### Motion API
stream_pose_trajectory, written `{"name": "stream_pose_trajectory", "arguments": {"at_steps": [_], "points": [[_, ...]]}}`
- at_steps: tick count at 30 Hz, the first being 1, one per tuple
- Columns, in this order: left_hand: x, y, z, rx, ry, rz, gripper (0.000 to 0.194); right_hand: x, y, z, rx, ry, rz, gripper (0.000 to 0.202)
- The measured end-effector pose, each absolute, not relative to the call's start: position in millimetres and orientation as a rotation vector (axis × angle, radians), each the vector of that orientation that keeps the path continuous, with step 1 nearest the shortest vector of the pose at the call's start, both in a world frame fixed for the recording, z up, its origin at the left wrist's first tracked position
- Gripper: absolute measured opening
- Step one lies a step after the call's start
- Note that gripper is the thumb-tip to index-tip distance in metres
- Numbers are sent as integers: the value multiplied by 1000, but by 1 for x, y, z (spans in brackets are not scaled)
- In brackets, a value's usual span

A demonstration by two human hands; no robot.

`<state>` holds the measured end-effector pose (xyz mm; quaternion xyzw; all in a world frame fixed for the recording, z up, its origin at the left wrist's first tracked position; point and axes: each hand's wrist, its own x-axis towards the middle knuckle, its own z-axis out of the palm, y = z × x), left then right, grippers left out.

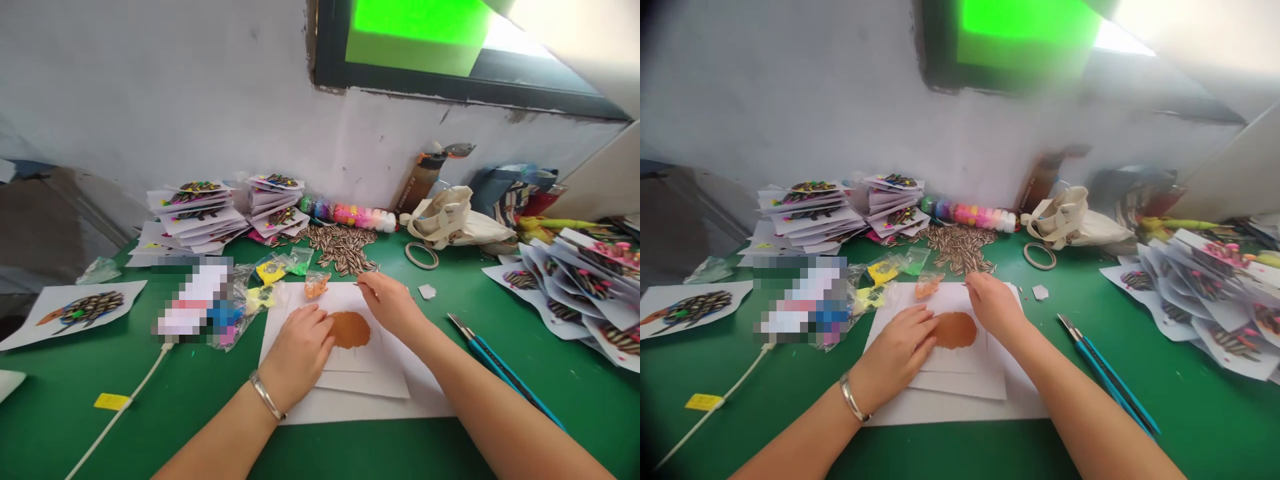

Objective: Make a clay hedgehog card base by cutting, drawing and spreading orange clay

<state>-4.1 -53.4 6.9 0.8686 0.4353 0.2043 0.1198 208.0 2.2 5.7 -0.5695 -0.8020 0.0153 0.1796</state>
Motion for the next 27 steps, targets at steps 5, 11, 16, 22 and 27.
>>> {"name": "stream_pose_trajectory", "arguments": {"at_steps": [5,11,16,22,27], "points": [[0,-57,7,2543,1251,454,38,214,-24,-9,-1533,-2124,390,21],[1,-60,1,2573,1257,324,52,213,-31,-19,-1563,-2122,339,22],[2,-59,-3,2622,1266,242,55,208,-33,-19,-1607,-2201,150,23],[4,-59,-2,2652,1266,163,54,210,-33,-19,-1611,-2279,15,22],[4,-59,0,2651,1275,174,54,210,-36,-16,-1614,-2302,-51,22]]}}
